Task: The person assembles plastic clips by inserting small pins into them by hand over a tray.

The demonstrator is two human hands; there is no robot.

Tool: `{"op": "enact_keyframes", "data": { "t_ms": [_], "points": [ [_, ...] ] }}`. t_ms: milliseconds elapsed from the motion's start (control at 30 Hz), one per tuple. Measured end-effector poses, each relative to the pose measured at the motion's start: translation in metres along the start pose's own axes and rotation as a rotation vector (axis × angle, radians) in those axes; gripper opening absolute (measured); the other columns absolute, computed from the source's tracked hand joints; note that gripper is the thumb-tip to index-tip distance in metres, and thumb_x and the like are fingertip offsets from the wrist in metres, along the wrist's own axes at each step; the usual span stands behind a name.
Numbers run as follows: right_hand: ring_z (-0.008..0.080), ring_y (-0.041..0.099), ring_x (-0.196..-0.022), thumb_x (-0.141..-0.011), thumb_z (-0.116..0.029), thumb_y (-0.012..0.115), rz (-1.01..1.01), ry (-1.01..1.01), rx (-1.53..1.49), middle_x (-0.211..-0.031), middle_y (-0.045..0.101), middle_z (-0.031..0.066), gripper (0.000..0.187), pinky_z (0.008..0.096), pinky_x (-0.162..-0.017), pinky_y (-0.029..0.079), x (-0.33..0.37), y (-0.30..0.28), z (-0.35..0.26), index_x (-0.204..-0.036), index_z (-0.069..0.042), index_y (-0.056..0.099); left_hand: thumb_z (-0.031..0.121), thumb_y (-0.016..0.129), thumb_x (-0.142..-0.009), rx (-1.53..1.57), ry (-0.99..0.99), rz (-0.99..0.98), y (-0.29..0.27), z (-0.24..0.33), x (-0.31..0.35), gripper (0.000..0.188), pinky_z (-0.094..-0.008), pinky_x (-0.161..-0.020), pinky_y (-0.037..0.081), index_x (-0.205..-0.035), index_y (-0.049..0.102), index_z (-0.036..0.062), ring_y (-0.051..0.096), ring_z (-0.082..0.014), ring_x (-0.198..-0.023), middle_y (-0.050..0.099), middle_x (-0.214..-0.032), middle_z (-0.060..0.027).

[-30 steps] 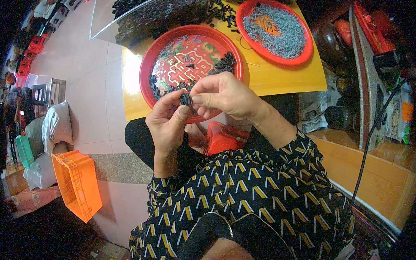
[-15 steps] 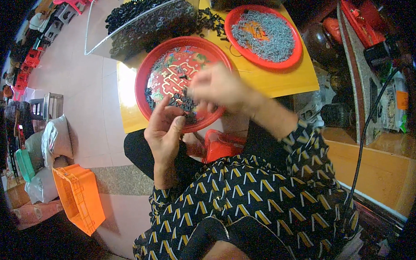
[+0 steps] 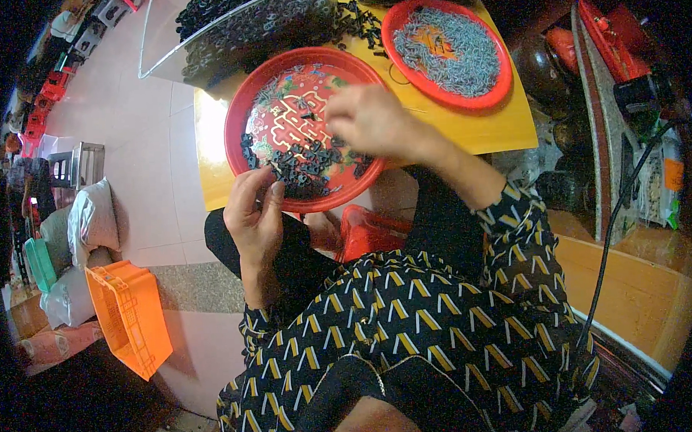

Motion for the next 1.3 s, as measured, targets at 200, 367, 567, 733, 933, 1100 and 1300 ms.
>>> {"op": "enact_keyframes", "data": {
  "t_ms": [200, 367, 567, 733, 933, 1100, 1300],
  "points": [
    [0.0285, 0.05, -0.076, -0.067, -0.008, 0.063, -0.015, -0.019, 0.208, -0.075, 0.049, 0.013, 0.013, 0.0361, -0.069, 0.042, 0.019, 0.036, -0.023, -0.074, -0.001, 0.055, -0.006, 0.06, -0.069, -0.01, -0.008, 0.029, -0.002, -0.004, -0.001, 0.017, -0.0263, -0.061, 0.045, -0.086, 0.057, -0.0024, 0.057, -0.0203, -0.07, 0.056, -0.081, -0.0119],
    [0.0283, 0.048, -0.076, -0.066, -0.005, 0.062, -0.022, 0.002, 0.253, -0.075, 0.046, 0.0125, 0.013, 0.036, -0.068, 0.041, 0.021, 0.041, -0.02, -0.074, -0.002, 0.053, -0.006, 0.058, -0.07, -0.026, -0.021, 0.056, -0.002, -0.009, -0.011, 0.017, -0.0284, -0.061, 0.045, -0.086, 0.057, -0.0016, 0.057, -0.022, -0.071, 0.056, -0.081, -0.0127],
    [0.0251, 0.054, -0.07, -0.068, 0.0, 0.06, 0.155, -0.022, -0.02, -0.074, 0.051, 0.0125, 0.011, 0.033, -0.063, 0.043, 0.025, 0.021, -0.022, -0.077, 0.001, 0.053, -0.004, 0.061, -0.065, -0.165, 0.047, -0.125, 0.001, -0.007, -0.038, 0.016, -0.0326, -0.061, 0.045, -0.08, 0.057, -0.0001, 0.055, -0.0272, -0.07, 0.054, -0.076, -0.0132],
    [0.0165, 0.058, -0.062, -0.073, 0.001, 0.057, 0.17, 0.196, -0.271, -0.07, 0.058, 0.0125, 0.011, 0.0267, -0.057, 0.045, 0.027, 0.012, -0.011, -0.083, 0.003, 0.055, -0.004, 0.061, -0.061, -0.143, 0.115, -0.365, 0.02, 0.003, -0.03, 0.016, -0.0347, -0.063, 0.042, -0.075, 0.058, 0.0019, 0.052, -0.029, -0.07, 0.053, -0.072, -0.0119],
    [0.0191, 0.059, -0.07, -0.074, 0.001, 0.055, 0.229, 0.171, -0.188, -0.078, 0.06, 0.0132, 0.014, 0.0276, -0.063, 0.046, 0.031, 0.011, -0.005, -0.087, 0.002, 0.057, 0.0, 0.058, -0.06, -0.117, 0.244, -0.523, 0.036, 0.008, -0.028, 0.013, -0.0359, -0.061, 0.041, -0.073, 0.059, 0.0021, 0.049, -0.0292, -0.066, 0.051, -0.068, -0.0112],
    [0.0178, 0.058, -0.072, -0.074, 0.0, 0.056, 0.268, 0.201, -0.195, -0.079, 0.059, 0.0122, 0.014, 0.0271, -0.064, 0.045, 0.039, 0.001, -0.011, -0.088, 0.002, 0.057, 0.0, 0.056, -0.06, -0.165, 0.242, -0.537, 0.044, 0.007, -0.043, 0.012, -0.0378, -0.061, 0.042, -0.071, 0.059, 0.0018, 0.05, -0.0308, -0.066, 0.052, -0.068, -0.0137],
    [0.0135, 0.054, -0.07, -0.076, -0.001, 0.054, 0.266, 0.287, -0.256, -0.081, 0.058, 0.0085, 0.013, 0.0245, -0.062, 0.043, 0.046, 0.002, -0.008, -0.089, 0.002, 0.056, 0.001, 0.056, -0.062, -0.294, 0.314, -0.343, 0.061, -0.022, -0.089, 0.005, -0.0379, -0.061, 0.043, -0.065, 0.059, 0.002, 0.052, -0.0327, -0.068, 0.053, -0.066, -0.0153]
  ]
}}
Point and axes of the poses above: each hand's wrist, its own x-axis away from the middle knuckle, its own y-axis out of the palm, z = x × y, the point moved 2 cm from there along -x, towards the middle knuckle
